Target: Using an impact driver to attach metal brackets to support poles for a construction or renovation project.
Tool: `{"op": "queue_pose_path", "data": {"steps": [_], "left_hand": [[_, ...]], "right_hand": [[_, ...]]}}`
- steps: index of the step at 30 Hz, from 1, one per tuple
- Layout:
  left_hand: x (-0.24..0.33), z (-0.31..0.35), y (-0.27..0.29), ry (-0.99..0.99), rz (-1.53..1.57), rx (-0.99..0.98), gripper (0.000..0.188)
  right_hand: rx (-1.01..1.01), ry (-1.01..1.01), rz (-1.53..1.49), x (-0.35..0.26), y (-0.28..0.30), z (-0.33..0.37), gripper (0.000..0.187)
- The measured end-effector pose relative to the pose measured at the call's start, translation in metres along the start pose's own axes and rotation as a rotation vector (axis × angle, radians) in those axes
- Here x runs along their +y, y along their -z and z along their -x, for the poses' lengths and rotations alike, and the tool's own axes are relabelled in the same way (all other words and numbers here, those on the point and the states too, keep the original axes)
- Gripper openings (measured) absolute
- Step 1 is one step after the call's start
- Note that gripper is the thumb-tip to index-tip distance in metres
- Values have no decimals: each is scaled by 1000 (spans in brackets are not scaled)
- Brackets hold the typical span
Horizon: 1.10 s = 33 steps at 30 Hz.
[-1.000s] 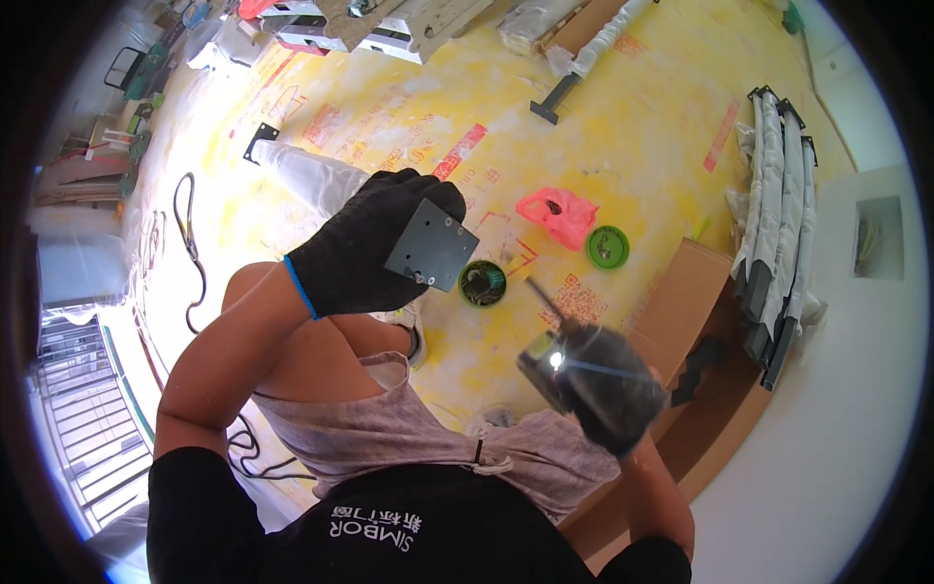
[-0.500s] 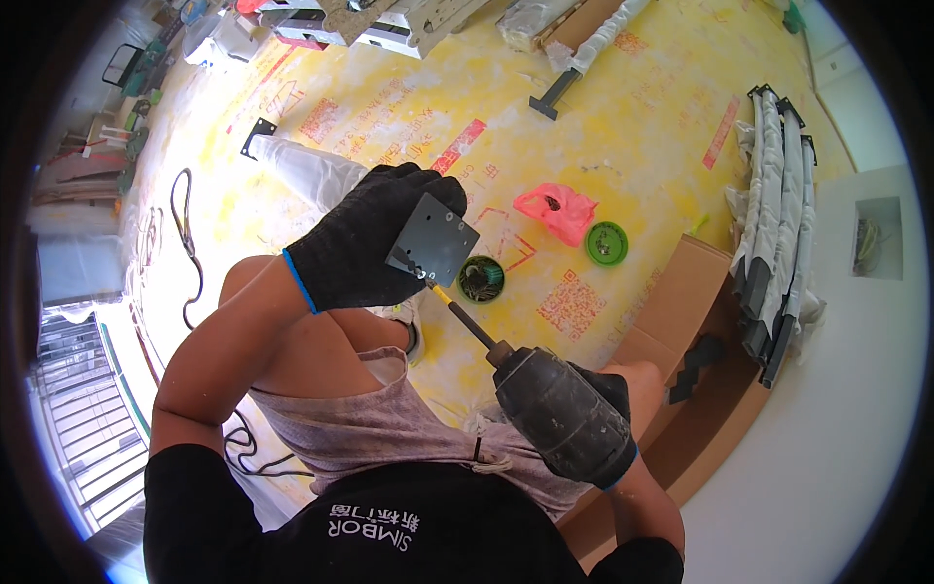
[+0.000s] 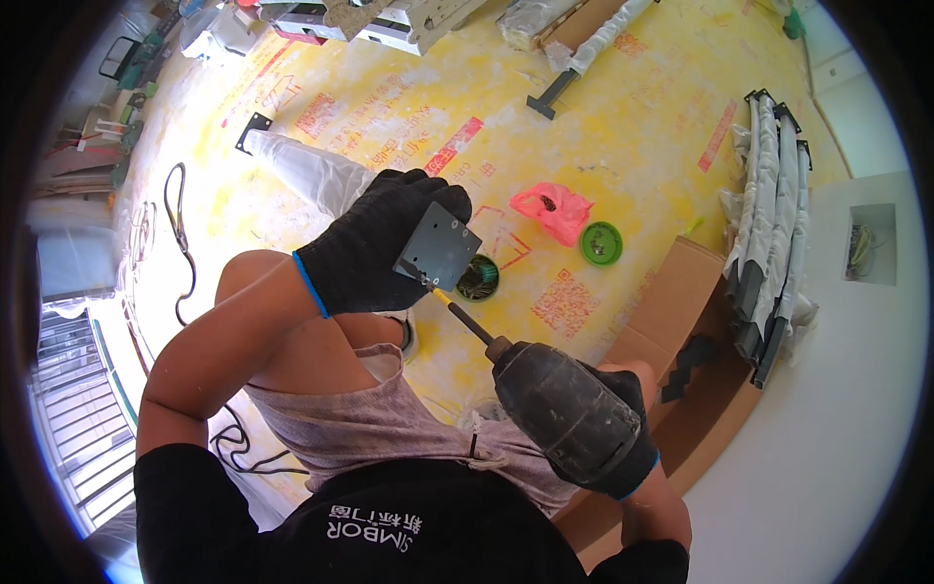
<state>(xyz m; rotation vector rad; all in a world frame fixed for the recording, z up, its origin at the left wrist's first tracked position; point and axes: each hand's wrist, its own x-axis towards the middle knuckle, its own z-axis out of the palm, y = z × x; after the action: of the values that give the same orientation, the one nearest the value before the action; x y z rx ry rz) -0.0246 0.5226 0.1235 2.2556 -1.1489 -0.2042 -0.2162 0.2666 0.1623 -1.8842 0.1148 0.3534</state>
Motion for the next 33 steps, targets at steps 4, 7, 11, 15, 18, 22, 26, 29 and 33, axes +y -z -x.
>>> {"op": "queue_pose_path", "data": {"steps": [4,7,11,15,18,22,26,29,33], "left_hand": [[-2,-2,-7,-33,-56,26,47],[0,-1,-9,-5,-37,18,48],[-1,-1,-9,2,-33,40,46],[3,-4,-4,12,-9,65,45],[2,-5,-6,9,-8,88,44],[1,-1,-12,13,-31,125,31],[1,-1,-10,28,-34,104,41],[3,-1,-8,57,-26,57,42],[4,3,-8,26,12,81,44]], "right_hand": [[-13,53,76,-9,6,-3,24],[-84,179,309,0,16,1,32],[-156,0,241,-3,19,-4,34],[-123,506,569,1,29,-10,41],[-130,463,565,1,31,-12,43],[-186,126,270,0,29,-7,44],[-235,-89,62,-13,24,-18,41],[-205,323,406,-14,22,-19,32],[-213,-55,56,-20,26,-20,37]]}}
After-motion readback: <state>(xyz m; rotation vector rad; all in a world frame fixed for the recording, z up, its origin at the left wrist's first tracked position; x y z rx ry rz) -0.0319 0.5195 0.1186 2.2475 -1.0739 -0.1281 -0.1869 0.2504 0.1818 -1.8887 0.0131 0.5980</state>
